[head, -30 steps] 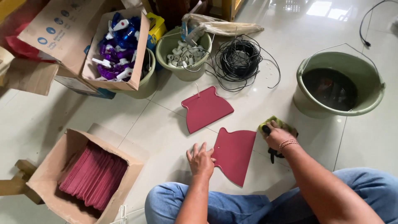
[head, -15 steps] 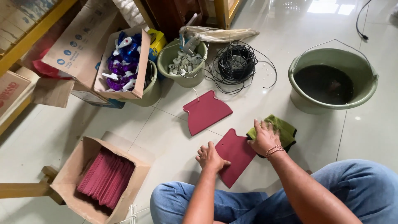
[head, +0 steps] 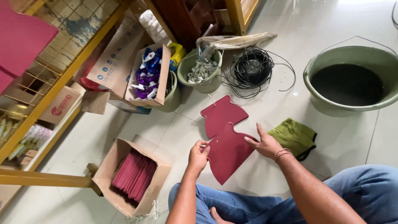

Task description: The person sits on the floor and wipes red plastic parts with a green cloth. They handle the parts one at a time, wiping each surface, then stacking the cleaned parts into a pile. Finally, they place the stack into a cardboard box.

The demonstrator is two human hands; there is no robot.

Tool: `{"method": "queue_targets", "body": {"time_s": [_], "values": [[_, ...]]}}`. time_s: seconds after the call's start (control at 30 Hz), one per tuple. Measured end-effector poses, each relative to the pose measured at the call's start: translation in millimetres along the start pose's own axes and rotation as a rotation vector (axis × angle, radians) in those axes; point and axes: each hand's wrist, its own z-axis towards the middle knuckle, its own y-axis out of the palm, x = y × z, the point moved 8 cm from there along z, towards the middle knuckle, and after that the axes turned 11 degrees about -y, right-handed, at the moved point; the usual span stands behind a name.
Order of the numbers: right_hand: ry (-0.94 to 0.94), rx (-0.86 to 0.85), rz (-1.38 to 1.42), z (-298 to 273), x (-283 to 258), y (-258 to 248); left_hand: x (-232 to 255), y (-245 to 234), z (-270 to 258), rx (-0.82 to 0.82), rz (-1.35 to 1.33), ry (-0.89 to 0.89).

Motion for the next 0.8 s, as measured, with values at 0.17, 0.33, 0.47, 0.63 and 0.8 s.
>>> {"method": "queue_targets", "body": {"time_s": [0.17, 0.33, 0.47, 0.63, 0.8], "values": [[-0.005, -0.045, 0.380, -26, -25, -5, -13, -16, 39, 0.024, -0.171, -0.022], [0.112, -0.058, 0.611, -12, -10, 1, -4, -8, 48, 0.044, -0.294, -0.099], [0.116, 0.087, 0.817, 15, -8, -3, 29, 4, 18, 0.058, -0.518, -0.180], [0.147, 0.242, 0.961, 32, -23, -14, 16, 18, 8, -0.029, -0.647, -0.308], [0.047, 0.275, 0.962, 79, -36, -13, 39, 0, 27, 0.186, -0.439, -0.056]]}}
